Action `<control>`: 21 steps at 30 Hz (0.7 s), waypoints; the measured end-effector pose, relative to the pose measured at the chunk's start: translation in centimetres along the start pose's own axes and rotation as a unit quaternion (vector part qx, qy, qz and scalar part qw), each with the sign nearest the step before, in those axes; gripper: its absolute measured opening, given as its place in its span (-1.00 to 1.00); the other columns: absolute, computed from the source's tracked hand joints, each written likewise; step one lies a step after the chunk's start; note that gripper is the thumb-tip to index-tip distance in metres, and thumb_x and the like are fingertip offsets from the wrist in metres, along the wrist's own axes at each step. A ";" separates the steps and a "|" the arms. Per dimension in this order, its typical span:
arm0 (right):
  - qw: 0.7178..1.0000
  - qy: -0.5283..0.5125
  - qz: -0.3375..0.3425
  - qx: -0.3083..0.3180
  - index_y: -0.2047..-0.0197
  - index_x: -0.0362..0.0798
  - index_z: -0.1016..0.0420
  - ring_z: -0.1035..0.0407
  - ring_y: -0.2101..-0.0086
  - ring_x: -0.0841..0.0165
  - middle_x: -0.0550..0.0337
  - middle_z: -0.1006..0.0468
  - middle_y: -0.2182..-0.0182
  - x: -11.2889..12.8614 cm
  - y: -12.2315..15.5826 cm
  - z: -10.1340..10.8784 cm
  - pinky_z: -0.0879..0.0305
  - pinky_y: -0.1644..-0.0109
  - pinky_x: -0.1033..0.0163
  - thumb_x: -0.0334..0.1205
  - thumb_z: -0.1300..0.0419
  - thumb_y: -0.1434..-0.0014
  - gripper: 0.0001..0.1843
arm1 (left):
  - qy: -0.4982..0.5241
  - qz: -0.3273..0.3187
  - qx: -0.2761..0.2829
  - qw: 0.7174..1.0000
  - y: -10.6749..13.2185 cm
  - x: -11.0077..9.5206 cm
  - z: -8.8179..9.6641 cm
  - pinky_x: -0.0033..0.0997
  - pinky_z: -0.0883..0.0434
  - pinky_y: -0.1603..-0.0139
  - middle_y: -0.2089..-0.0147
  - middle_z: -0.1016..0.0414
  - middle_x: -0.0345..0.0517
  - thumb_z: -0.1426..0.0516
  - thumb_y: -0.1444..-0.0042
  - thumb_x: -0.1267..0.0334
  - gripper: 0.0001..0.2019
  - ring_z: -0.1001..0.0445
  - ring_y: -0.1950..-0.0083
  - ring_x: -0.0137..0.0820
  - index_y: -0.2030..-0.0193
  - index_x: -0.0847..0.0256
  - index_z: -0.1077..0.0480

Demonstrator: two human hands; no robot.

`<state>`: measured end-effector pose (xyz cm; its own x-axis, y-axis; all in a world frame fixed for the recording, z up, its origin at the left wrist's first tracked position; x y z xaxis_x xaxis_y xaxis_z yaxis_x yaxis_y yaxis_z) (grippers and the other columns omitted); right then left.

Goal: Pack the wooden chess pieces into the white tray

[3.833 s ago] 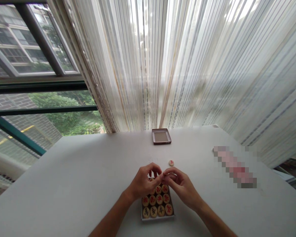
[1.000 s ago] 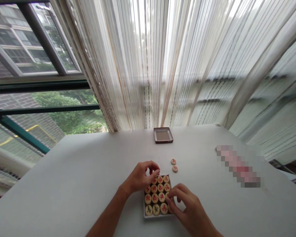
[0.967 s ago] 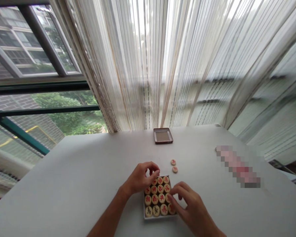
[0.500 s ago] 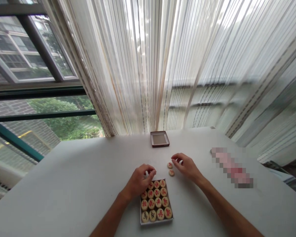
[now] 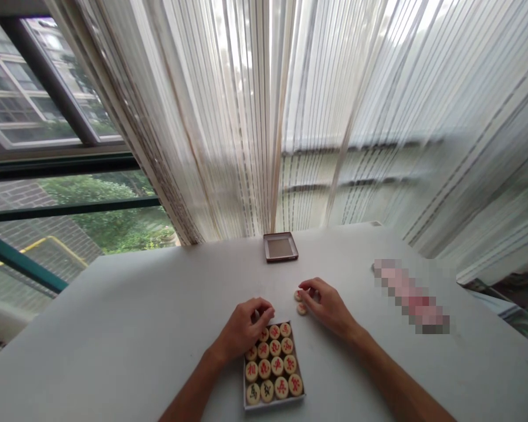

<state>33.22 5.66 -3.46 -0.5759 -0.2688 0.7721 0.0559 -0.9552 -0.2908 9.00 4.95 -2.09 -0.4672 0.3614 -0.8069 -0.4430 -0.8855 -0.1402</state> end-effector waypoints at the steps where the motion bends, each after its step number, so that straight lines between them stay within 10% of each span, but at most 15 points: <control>1: 1.000 -0.002 0.004 0.001 0.15 -0.04 -0.57 -0.43 0.33 0.33 0.12 -0.55 0.27 0.0 0.0 0.0 -0.36 0.20 0.22 -0.04 -0.15 -0.27 -0.72 | 0.004 0.003 0.001 1.000 0.0 0.0 0.0 -0.45 -0.35 0.24 0.30 -0.57 -0.11 -0.06 -0.30 0.09 -0.71 -0.45 0.30 -0.38 0.23 0.24 -0.52; 21: 0.999 -0.014 0.041 -0.002 0.08 -0.04 -0.59 -0.44 0.33 0.27 0.07 -0.54 0.27 0.0 0.2 -0.4 -0.40 0.23 0.19 0.01 -0.17 -0.26 -0.66 | 0.030 0.016 0.009 0.999 -0.4 0.5 -0.2 -0.46 -0.34 0.27 0.31 -0.61 -0.10 -0.03 -0.31 0.01 -0.61 -0.47 0.31 -0.38 0.27 0.28 -0.53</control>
<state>32.94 5.54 -3.77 -0.5456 -0.3500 0.7615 0.0993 -0.9292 -0.3559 9.04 5.42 -2.55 -0.4344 0.3152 -0.8438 -0.4422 -0.8908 -0.1051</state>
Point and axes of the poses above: each hand's wrist, its own y-axis away from the middle knuckle, its own z-axis out of the back of the hand, x = y × z, the point moved 2 cm from there along -y, towards the middle knuckle
